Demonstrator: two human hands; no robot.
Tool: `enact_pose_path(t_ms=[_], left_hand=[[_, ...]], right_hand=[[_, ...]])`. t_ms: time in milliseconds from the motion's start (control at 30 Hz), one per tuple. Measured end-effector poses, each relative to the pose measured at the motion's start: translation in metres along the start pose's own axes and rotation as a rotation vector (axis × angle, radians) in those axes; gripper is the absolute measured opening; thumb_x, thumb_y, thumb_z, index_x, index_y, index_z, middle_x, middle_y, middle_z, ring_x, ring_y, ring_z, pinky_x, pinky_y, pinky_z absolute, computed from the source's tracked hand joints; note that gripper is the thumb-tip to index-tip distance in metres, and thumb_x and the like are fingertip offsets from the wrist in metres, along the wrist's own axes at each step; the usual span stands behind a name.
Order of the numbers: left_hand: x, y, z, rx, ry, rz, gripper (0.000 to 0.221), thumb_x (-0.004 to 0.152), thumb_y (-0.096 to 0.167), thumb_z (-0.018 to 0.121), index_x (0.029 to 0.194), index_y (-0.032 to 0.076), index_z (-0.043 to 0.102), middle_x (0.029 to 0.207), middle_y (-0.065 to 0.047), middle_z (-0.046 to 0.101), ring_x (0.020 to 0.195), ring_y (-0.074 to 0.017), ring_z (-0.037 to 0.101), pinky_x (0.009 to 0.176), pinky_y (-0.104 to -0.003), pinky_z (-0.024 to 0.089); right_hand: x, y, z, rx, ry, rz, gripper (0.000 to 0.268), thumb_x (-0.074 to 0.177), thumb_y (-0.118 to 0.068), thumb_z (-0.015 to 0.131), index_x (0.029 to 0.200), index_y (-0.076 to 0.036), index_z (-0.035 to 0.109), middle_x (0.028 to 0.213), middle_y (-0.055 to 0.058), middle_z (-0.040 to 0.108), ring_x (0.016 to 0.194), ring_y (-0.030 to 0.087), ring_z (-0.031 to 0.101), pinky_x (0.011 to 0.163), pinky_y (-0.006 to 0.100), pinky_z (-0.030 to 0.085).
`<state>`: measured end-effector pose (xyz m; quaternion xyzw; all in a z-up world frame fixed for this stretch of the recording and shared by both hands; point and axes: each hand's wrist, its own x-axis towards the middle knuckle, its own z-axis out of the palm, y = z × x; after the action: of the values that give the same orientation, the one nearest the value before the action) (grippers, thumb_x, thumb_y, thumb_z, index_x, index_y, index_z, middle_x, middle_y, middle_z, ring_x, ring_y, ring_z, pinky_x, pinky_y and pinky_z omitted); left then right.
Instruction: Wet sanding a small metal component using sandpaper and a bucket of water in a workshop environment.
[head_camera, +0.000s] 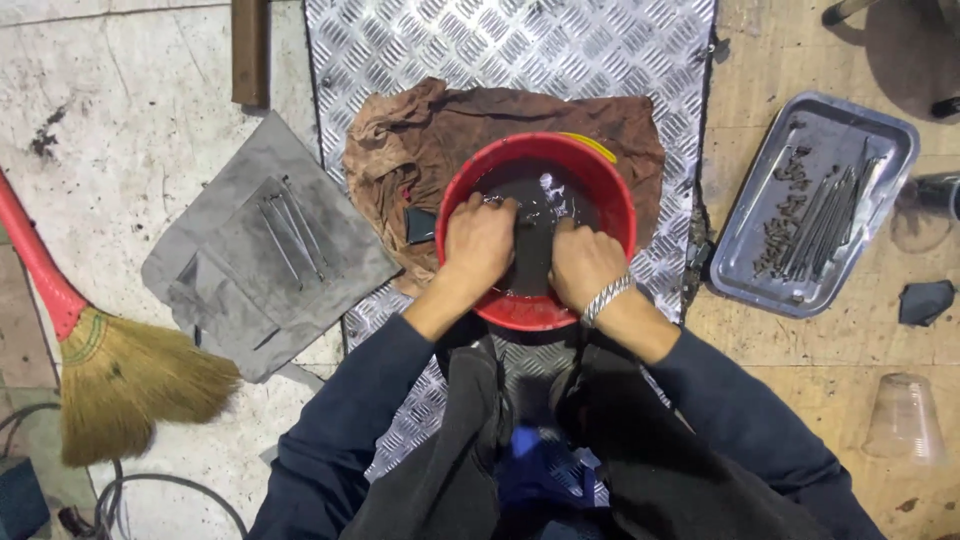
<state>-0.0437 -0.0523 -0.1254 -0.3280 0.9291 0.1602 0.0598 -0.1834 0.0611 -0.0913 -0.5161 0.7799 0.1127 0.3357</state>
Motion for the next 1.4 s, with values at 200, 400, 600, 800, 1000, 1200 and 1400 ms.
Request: enact_pose_path(t_ms=[200,400,600,800,1000,1200,1400], left_hand=[[-0.028,0.026,-0.072,-0.815,0.056,-0.291,0.027,0.079,0.012,0.076,0.102,0.009,0.063,0.086,-0.015,0.076,0.076,-0.0356,0.076,0.063,-0.043,0.058],[-0.044,0.039,-0.064,-1.732,0.142,-0.516,0.035,0.090,-0.005,0.070,0.124,-0.006,0.060,0.105,-0.025,0.072,0.086,-0.0319,0.076,0.074,-0.037,0.069],[-0.051,0.045,-0.066,-1.869,0.142,-0.600,0.033,0.087,-0.001,0.073,0.120,-0.002,0.068,0.103,-0.016,0.075,0.092,-0.0236,0.076,0.087,-0.038,0.065],[-0.052,0.061,-0.081,-2.003,0.156,-0.587,0.020,0.088,0.016,0.078,0.104,0.005,0.070,0.090,-0.009,0.074,0.083,-0.0179,0.073,0.080,-0.034,0.061],[-0.051,0.061,-0.057,-2.024,0.195,-0.586,0.021,0.084,0.018,0.084,0.090,0.006,0.068,0.077,-0.013,0.071,0.073,-0.0181,0.070,0.065,-0.029,0.056],[-0.052,0.054,-0.075,-1.990,0.249,-0.574,0.022,0.083,0.005,0.081,0.101,-0.004,0.071,0.092,-0.019,0.075,0.084,-0.0238,0.076,0.072,-0.034,0.063],[-0.058,0.049,-0.076,-1.744,0.272,-0.538,0.029,0.088,0.007,0.080,0.111,-0.006,0.070,0.091,-0.016,0.075,0.083,-0.0167,0.072,0.075,-0.033,0.064]], right_hand=[[-0.080,-0.017,-0.084,0.412,0.065,0.053,0.030,0.100,-0.018,0.049,0.116,0.006,0.056,0.083,0.036,0.072,0.088,0.057,0.070,0.073,0.064,0.055],[-0.092,-0.012,-0.057,0.903,0.177,-0.161,0.018,0.102,-0.016,0.050,0.113,-0.004,0.060,0.062,0.013,0.074,0.061,0.033,0.074,0.059,0.042,0.055],[-0.084,-0.012,-0.045,0.937,0.246,-0.209,0.018,0.102,-0.016,0.054,0.104,-0.007,0.069,0.060,0.008,0.075,0.057,0.028,0.073,0.055,0.036,0.055],[-0.079,-0.015,-0.034,0.874,0.313,-0.234,0.017,0.103,-0.017,0.054,0.094,-0.012,0.068,0.055,0.005,0.071,0.052,0.029,0.070,0.054,0.034,0.054],[-0.086,-0.022,-0.037,0.724,0.419,-0.299,0.014,0.103,-0.019,0.054,0.101,-0.015,0.068,0.060,0.009,0.070,0.062,0.035,0.072,0.053,0.040,0.055],[-0.080,-0.018,-0.030,0.941,0.427,-0.343,0.018,0.104,-0.012,0.050,0.100,-0.012,0.068,0.050,0.003,0.064,0.046,0.026,0.062,0.052,0.033,0.053],[-0.084,-0.011,-0.036,0.610,0.585,-0.318,0.015,0.103,-0.015,0.055,0.113,-0.013,0.065,0.061,0.011,0.069,0.060,0.033,0.072,0.055,0.042,0.055]])
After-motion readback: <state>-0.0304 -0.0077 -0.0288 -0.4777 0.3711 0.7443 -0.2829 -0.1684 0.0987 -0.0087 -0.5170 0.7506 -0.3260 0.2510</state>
